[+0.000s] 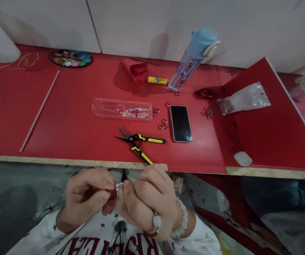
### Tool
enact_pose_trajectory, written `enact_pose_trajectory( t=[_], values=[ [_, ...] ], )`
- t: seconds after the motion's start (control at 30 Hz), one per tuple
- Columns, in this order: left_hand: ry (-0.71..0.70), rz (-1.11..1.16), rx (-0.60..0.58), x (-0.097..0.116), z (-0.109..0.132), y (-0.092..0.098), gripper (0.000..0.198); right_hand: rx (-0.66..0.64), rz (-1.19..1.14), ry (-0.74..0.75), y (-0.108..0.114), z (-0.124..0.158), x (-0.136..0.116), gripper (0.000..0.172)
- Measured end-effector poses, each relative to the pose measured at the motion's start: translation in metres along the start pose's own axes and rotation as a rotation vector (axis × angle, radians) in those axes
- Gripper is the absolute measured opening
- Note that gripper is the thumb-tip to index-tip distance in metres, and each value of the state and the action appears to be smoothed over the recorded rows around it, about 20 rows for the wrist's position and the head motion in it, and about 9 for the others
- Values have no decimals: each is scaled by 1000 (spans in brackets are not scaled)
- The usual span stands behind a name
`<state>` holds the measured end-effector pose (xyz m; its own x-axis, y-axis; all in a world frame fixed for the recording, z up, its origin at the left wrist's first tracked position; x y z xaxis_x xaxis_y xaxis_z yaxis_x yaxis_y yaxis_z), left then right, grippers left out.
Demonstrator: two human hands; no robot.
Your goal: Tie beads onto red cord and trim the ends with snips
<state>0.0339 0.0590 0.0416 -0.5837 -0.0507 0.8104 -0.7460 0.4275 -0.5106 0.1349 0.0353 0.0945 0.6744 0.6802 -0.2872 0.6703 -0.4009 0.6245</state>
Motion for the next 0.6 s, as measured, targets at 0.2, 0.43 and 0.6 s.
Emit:
enact_pose_trajectory(
  t=[0.2, 0.43, 0.6],
  values=[
    [-18, -40, -25, -1, 1, -2, 12, 115, 114, 114, 13, -10, -10, 17],
    [104, -142, -69, -10, -2, -2, 13, 116, 144, 168, 16, -6, -11, 22],
    [48, -322, -210, -4, -7, -14, 26, 59, 149, 148, 18, -6, -11, 24]
  ],
)
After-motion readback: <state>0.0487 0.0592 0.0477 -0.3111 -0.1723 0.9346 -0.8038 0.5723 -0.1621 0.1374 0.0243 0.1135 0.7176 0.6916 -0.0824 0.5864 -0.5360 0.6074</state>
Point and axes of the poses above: each hand's wrist, its own z-axis away from the middle knuckle, its own y-axis out of the back of the hand, x = y × z, the point moved 9 cm from there along -z, towards the middle knuckle, and after that the axes turned 8 degrees about z, right-handed, at the moved point
